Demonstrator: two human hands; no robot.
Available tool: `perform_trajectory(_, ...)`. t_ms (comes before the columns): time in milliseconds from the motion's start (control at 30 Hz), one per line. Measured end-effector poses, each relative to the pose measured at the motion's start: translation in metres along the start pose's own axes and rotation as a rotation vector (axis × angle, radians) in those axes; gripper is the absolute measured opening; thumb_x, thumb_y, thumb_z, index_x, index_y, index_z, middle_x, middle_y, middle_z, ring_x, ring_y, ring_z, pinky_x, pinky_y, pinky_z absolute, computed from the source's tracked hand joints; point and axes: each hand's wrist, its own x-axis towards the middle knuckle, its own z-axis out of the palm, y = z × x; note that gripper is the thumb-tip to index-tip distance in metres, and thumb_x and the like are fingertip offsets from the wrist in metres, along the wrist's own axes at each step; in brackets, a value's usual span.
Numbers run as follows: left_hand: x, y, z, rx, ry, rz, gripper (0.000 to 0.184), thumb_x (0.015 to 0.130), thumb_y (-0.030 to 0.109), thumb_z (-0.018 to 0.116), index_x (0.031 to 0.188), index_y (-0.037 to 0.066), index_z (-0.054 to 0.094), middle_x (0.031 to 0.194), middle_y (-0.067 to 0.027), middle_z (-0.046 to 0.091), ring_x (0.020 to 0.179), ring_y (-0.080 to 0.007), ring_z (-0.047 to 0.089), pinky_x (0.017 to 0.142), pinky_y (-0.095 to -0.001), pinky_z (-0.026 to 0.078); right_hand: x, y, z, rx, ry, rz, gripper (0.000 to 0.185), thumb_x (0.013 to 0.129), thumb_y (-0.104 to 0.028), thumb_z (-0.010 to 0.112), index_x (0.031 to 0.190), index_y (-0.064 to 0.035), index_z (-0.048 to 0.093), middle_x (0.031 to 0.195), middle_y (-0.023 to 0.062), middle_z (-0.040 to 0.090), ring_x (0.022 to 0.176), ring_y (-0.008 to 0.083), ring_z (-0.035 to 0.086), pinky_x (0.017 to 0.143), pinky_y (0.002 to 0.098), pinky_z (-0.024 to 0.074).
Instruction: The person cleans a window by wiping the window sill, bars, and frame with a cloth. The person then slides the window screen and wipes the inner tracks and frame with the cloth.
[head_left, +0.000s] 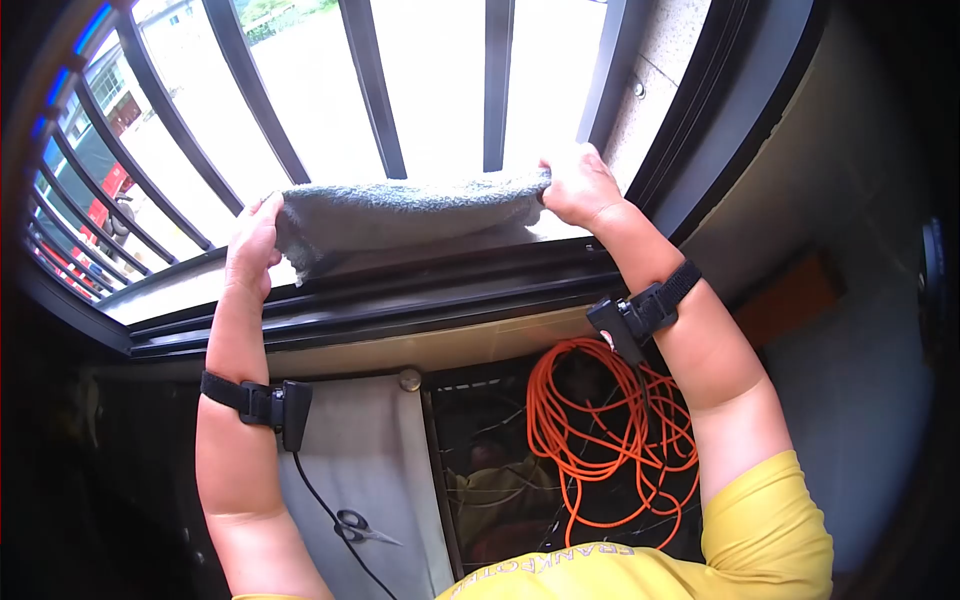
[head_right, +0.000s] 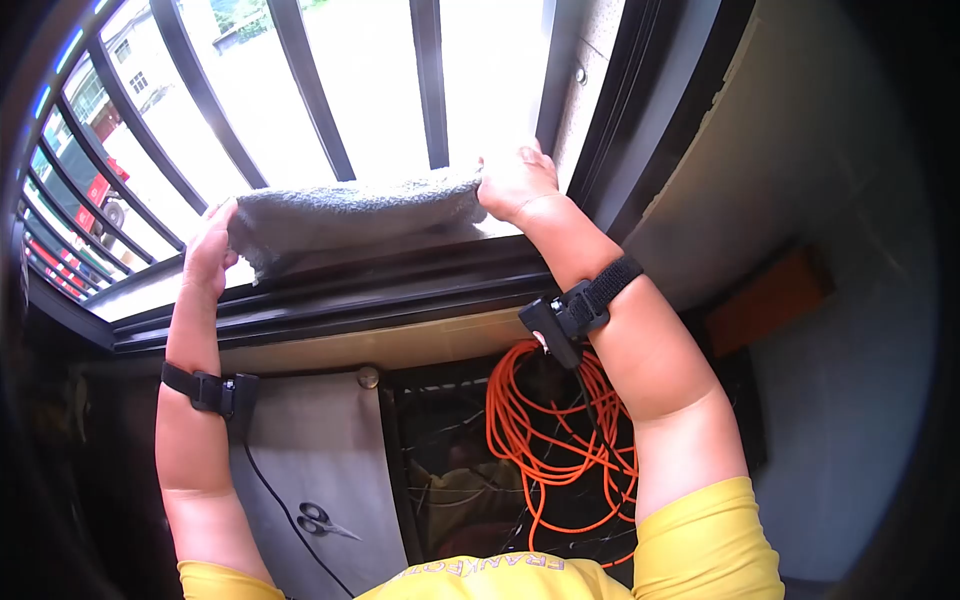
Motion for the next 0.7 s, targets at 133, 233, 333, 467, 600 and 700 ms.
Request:
perform_trajectory(133,-0.013,0.003,0.003,-0.207,-0.118,0.117,0.036,0.093,0.028,0.054,0.120,0.004,0.054,0.105,-0.0055,0.061,0.091,-0.0108,0.054,0.074,-0.0275,0.045,0.004,0.004,0.002,0.106,0.165,0.118,0.024,0.077,-0.007,0.054,0.097,-0.0019,0.066,0.092,0.0200,0.066,0.092,0.0367,0.062,0.084,0.0400,0.0501)
perform_trajectory(233,-0.031,-0.011,0.008,-0.107,-0.212,0.332,0.024,0.091,0.021,0.055,0.090,-0.001,0.065,0.083,-0.0048,0.064,0.075,-0.0125,0.058,0.070,-0.0254,0.046,-0.018,0.007,-0.001,-0.163,0.206,-0.057,0.021,0.077,-0.009,0.057,0.095,-0.0010,0.065,0.087,0.0197,0.066,0.089,0.0357,0.064,0.082,0.0399,0.0510)
perform_trajectory(333,-0.060,-0.018,0.015,0.624,-0.226,0.530,0.025,0.088,0.023,0.056,0.087,0.000,0.067,0.084,-0.0123,0.063,0.087,-0.0253,0.058,0.083,-0.0345,0.043,-0.042,-0.001,-0.016,-0.182,-0.256,-0.069,0.031,0.073,-0.023,0.073,0.096,-0.0046,0.065,0.090,0.0164,0.066,0.091,0.0323,0.063,0.082,0.0395,0.0492)
perform_trajectory(467,-0.086,-0.037,0.036,0.937,-0.074,0.746,0.030,0.089,0.028,0.052,0.082,0.002,0.064,0.090,-0.0123,0.061,0.101,-0.0304,0.052,0.094,-0.0447,0.031,-0.046,0.009,-0.012,0.152,-0.326,-0.146,0.033,0.071,-0.019,0.074,0.099,-0.0035,0.064,0.087,0.0158,0.066,0.087,0.0333,0.062,0.081,0.0399,0.0482)
perform_trajectory(600,-0.081,-0.048,0.046,0.968,-0.041,0.881,0.025,0.086,0.024,0.051,0.078,0.002,0.060,0.087,-0.0127,0.059,0.098,-0.0300,0.052,0.089,-0.0429,0.033,-0.055,0.014,-0.005,0.095,0.029,-0.208,0.028,0.078,-0.005,0.058,0.105,-0.0083,0.061,0.090,0.0132,0.064,0.091,0.0316,0.057,0.079,0.0406,0.0479)
perform_trajectory(700,-0.093,-0.033,0.053,0.967,-0.186,0.811,0.024,0.083,0.022,0.049,0.080,0.001,0.059,0.088,-0.0140,0.059,0.098,-0.0298,0.052,0.089,-0.0426,0.034,-0.062,0.000,-0.014,-0.267,0.237,-0.280,0.025,0.079,-0.003,0.053,0.100,-0.0115,0.063,0.095,0.0092,0.060,0.094,0.0257,0.057,0.078,0.0355,0.0519)
